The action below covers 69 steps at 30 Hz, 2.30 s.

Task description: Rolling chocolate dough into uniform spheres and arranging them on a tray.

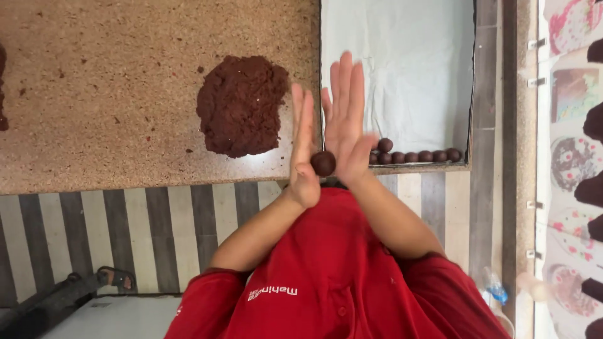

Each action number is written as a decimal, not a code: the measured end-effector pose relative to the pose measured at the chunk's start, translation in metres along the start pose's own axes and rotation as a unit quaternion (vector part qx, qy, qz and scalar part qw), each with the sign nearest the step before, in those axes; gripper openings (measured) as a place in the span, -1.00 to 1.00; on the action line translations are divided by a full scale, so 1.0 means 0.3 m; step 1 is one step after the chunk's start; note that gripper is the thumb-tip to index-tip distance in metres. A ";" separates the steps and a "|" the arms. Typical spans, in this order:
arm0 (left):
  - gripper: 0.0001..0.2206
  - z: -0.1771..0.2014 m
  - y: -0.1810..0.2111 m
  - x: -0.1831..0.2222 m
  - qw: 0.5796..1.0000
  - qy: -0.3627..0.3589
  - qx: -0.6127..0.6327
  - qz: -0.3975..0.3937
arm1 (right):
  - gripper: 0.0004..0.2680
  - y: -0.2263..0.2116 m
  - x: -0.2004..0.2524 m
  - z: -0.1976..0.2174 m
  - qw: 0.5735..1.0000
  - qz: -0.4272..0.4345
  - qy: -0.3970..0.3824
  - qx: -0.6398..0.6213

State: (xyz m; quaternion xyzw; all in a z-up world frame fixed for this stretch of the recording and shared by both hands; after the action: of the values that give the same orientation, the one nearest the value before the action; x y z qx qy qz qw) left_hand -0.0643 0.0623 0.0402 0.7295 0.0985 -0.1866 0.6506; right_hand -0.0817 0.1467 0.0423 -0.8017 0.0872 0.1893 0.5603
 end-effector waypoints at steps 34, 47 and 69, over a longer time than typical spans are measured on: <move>-0.78 -0.199 -1.025 0.140 0.765 -0.398 -0.363 0.354 | -0.78 0.407 0.477 1.036 0.725 -0.489 -0.027 0.484; -0.66 0.113 -0.719 0.165 0.854 0.005 0.281 0.437 | -0.81 0.462 0.436 1.024 0.715 -0.444 -0.098 0.531; -0.77 0.803 -0.642 0.700 0.776 0.385 0.384 0.320 | -0.75 0.930 0.234 -0.235 0.712 -0.133 -0.312 0.615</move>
State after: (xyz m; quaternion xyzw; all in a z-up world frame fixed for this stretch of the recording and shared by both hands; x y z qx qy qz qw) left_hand 0.0179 -0.1702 -0.2399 0.9191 0.0218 0.3063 0.2468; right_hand -0.1014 -0.0136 -0.2060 -0.1791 -0.1035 0.2566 0.9441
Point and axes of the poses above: each hand's wrist, its own x-axis away from the middle knuckle, its own z-axis out of the back of the hand, y = z × x, the point moved 7 cm from there along -x, towards the middle knuckle, and after that the axes turned 1 degree about x, right-handed, at the moved point
